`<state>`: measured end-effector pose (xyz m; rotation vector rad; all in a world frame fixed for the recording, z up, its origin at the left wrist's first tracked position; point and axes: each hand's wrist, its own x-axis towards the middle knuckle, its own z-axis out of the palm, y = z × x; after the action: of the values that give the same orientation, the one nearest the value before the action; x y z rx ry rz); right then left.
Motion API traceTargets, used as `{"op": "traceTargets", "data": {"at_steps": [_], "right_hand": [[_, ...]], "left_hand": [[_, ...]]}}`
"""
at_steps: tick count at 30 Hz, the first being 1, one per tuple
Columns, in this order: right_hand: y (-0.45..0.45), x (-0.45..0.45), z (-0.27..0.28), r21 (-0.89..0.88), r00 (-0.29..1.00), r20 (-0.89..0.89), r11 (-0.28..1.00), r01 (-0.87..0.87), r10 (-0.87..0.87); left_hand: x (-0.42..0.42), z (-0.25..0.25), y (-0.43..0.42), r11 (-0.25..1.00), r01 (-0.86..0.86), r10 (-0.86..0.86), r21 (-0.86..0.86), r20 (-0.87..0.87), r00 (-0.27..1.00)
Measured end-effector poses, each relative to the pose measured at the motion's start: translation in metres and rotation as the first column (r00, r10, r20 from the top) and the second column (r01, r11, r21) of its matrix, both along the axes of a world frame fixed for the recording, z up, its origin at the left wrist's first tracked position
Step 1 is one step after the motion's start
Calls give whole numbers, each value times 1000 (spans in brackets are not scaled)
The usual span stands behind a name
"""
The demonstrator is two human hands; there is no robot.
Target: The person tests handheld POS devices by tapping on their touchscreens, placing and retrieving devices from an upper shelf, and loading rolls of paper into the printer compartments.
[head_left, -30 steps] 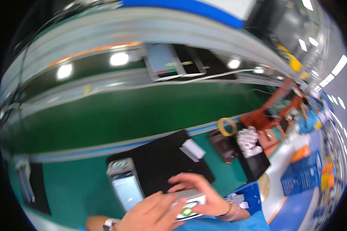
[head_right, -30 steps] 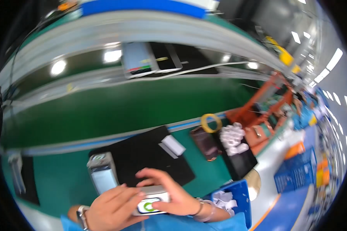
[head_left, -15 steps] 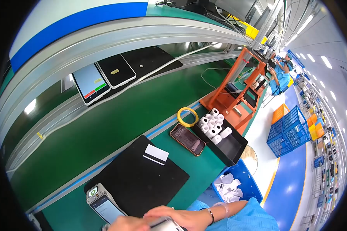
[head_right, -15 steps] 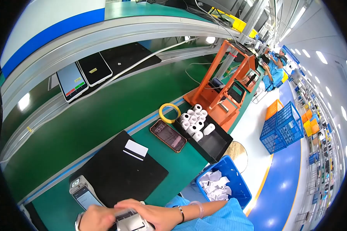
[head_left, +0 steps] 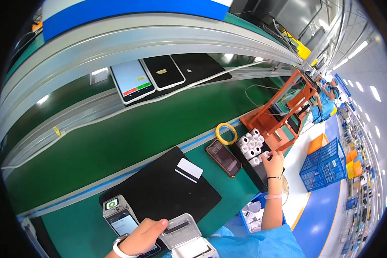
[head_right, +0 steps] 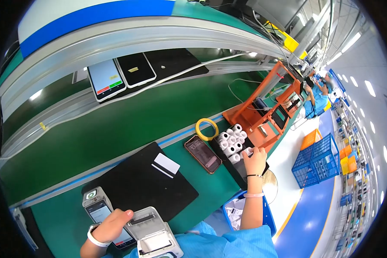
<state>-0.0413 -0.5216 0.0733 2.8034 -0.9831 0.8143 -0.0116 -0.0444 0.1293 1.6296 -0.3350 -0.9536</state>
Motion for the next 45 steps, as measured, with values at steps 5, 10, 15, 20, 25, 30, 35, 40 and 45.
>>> {"op": "traceTargets", "data": {"at_steps": [5, 10, 15, 20, 25, 30, 35, 40, 45], "right_hand": [[-21, -2, -16, 20, 988, -124, 995, 98, -95], [33, -23, 49, 99, 966, 141, 967, -233, 218], [134, -21, 113, 548, 495, 718, 41, -835, 488], [208, 9, 115, 651, 389, 756, -538, -535, 527], [258, 36, 99, 691, 277, 683, -475, -545, 676], [271, 27, 95, 718, 293, 696, -641, -271, 656], [267, 5, 93, 759, 369, 651, -579, -299, 663], [265, -6, 100, 716, 250, 536, -278, -641, 806], [264, -6, 100, 694, 215, 504, -245, -677, 836]], "left_hand": [[6, 4, 0, 991, 51, -69, -127, -144, 987], [4, -26, -11, 937, 104, -121, -334, -31, 992], [1, -28, -18, 833, -52, 230, -551, 259, 938], [-2, -13, -10, 916, -53, 256, -397, 481, 839], [-10, 3, -15, 933, -86, 304, -351, 635, 711], [-27, -8, -14, 962, -187, 272, -200, 778, 567], [-35, 6, -12, 967, -187, 254, -176, 747, 615], [-39, 13, -13, 967, -255, 155, 22, 743, 651], [-43, 9, -19, 945, -323, 168, 61, 755, 634]]}}
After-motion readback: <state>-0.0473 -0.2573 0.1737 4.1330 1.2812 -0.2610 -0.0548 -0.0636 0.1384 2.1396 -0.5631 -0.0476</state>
